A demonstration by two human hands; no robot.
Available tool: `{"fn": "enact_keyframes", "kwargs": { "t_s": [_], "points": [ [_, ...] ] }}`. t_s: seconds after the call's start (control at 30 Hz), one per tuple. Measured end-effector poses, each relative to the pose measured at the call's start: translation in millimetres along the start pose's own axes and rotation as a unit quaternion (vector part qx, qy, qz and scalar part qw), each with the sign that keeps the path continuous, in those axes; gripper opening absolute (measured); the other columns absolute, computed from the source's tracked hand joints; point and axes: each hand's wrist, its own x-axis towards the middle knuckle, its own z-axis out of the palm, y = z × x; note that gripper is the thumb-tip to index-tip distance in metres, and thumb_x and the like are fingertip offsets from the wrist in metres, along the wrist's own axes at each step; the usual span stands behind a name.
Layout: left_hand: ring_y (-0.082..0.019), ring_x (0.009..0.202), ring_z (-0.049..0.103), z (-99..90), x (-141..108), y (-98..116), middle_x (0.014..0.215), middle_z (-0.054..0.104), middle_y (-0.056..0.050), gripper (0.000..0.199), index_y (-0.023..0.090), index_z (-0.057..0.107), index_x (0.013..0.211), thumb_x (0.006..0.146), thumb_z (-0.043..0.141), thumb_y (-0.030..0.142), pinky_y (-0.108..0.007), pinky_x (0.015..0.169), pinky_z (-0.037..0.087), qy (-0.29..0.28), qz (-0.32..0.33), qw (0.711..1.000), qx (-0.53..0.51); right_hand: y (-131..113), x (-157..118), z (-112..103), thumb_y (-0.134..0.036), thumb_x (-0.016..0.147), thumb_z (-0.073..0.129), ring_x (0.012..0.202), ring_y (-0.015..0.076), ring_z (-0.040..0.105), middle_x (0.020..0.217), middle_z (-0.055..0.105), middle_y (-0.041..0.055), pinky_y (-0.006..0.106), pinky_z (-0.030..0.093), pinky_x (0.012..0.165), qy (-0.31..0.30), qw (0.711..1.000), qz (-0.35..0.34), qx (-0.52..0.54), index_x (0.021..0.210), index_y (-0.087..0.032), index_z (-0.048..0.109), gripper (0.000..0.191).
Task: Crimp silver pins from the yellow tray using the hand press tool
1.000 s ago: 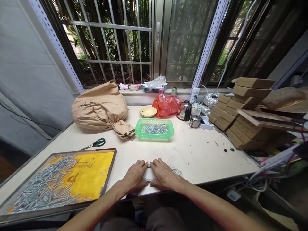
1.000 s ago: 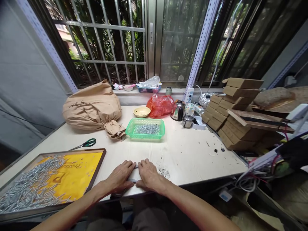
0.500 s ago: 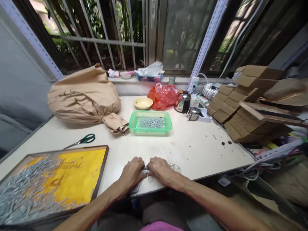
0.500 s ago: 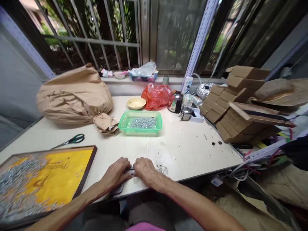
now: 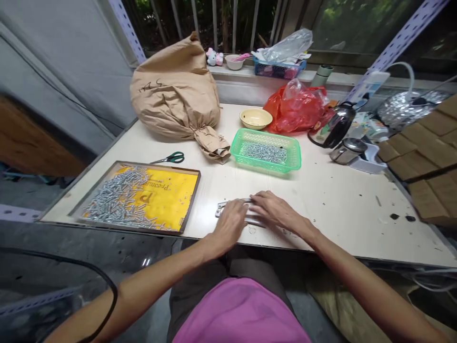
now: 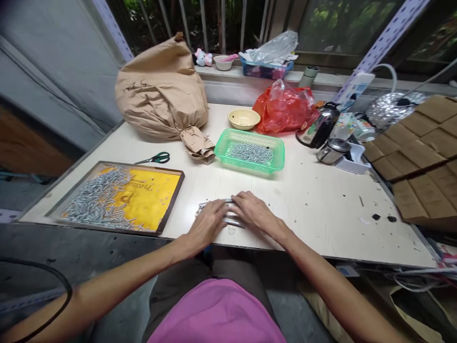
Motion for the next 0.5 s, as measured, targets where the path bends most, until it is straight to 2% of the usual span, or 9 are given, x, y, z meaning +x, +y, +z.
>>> {"fn": "enact_keyframes", "kwargs": {
  "t_s": [0.07,0.13,0.2,0.3,0.4,0.5],
  "points": [
    [-0.028,0.131,0.037,12.9,-11.3,10.8,0.137,0.046,-0.014,0.039,0.015,0.047,0.125,0.087,0.052,0.02,-0.046,0.109,0.029,0.023,0.019,0.999,-0.018,6.8,5.0,5.5,-0.032,0.096,0.037,0.098,0.0191,0.051,0.105,0.058,0.0091,0.029,0.039,0.083,0.016,1.0,-0.001,0.006,0.115,-0.016,0.055,0.03],
    [-0.029,0.133,0.037,24.5,-19.8,19.9,0.137,0.047,-0.014,0.043,0.015,0.046,0.128,0.088,0.053,0.029,-0.047,0.11,0.028,0.036,0.035,0.998,-0.04,13.5,13.9,12.1,-0.026,0.094,0.041,0.094,0.0197,0.05,0.099,0.059,0.0085,0.029,0.038,0.078,0.029,0.999,0.004,-0.011,0.105,-0.016,0.059,0.024],
    [-0.028,0.132,0.038,32.5,-24.5,24.7,0.135,0.05,-0.013,0.047,0.016,0.045,0.129,0.088,0.053,0.038,-0.048,0.111,0.026,0.047,0.052,0.996,-0.055,20.1,26.6,15.8,-0.026,0.092,0.044,0.09,0.0204,0.05,0.093,0.06,0.0079,0.03,0.036,0.076,0.041,0.998,0.007,-0.042,0.095,-0.017,0.061,0.019],
    [-0.026,0.132,0.039,36.3,-25.5,23.5,0.132,0.052,-0.012,0.046,0.016,0.046,0.127,0.089,0.049,0.042,-0.046,0.112,0.024,0.063,0.062,0.994,-0.061,25.2,45.9,12.2,-0.028,0.091,0.048,0.088,0.0209,0.05,0.091,0.061,0.0075,0.032,0.034,0.077,0.051,0.996,0.007,-0.076,0.092,-0.018,0.062,0.018],
    [-0.026,0.132,0.039,35.8,-23.7,18.7,0.132,0.052,-0.013,0.047,0.015,0.046,0.128,0.089,0.049,0.042,-0.046,0.112,0.024,0.068,0.071,0.993,-0.063,13.0,54.3,4.9,-0.025,0.09,0.049,0.087,0.0208,0.051,0.092,0.062,0.0086,0.033,0.036,0.076,0.043,0.996,0.008,-0.081,0.095,-0.017,0.064,0.018],
    [-0.028,0.128,0.042,37.8,-24.1,17.9,0.13,0.053,-0.015,0.049,0.013,0.047,0.128,0.089,0.05,0.042,-0.046,0.109,0.029,0.053,0.084,0.993,-0.068,-17.9,51.0,6.0,-0.028,0.089,0.049,0.087,0.0187,0.052,0.094,0.062,0.0077,0.032,0.041,0.076,0.021,0.997,-0.064,-0.035,0.098,-0.02,0.067,0.021]
  ]
}}
